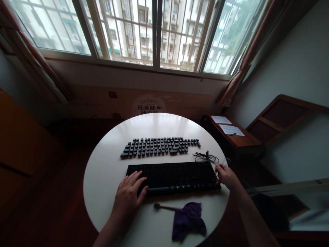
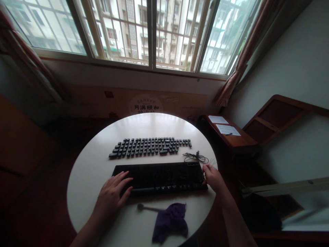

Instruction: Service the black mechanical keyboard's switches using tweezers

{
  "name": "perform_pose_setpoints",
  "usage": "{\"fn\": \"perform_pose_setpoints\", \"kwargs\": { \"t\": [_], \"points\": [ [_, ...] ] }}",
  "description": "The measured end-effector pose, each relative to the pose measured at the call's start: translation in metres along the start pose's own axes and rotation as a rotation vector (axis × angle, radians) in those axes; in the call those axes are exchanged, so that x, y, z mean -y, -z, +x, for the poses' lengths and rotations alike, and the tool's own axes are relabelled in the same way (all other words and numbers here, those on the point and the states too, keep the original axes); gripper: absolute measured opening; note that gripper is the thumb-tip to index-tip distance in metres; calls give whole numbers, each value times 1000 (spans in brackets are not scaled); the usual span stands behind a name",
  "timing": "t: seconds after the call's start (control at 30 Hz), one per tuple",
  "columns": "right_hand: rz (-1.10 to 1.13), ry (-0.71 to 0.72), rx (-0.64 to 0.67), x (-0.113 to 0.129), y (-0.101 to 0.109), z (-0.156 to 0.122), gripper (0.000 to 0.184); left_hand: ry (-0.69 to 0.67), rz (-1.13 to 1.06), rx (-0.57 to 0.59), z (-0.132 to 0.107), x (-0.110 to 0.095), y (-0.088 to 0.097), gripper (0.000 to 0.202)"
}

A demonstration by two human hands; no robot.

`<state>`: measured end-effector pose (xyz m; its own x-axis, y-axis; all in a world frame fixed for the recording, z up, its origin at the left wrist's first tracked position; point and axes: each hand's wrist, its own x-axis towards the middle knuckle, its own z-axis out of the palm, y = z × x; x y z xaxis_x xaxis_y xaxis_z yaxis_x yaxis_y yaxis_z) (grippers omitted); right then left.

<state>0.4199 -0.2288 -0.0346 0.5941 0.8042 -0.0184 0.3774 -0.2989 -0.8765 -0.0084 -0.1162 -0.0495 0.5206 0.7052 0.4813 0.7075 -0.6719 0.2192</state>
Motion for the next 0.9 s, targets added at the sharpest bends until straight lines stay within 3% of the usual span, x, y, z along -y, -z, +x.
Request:
{"fn": "perform_pose_setpoints", "kwargs": {
  "t": [0.33,0.9],
  "points": [
    [-81,104,-151,2,-7,-41,43,-30,55,42,-2,-1,5,37],
    [-63,74,-108,-2,-3,-25,41,-19,62,82,0,-3,6,47]
  ]
}}
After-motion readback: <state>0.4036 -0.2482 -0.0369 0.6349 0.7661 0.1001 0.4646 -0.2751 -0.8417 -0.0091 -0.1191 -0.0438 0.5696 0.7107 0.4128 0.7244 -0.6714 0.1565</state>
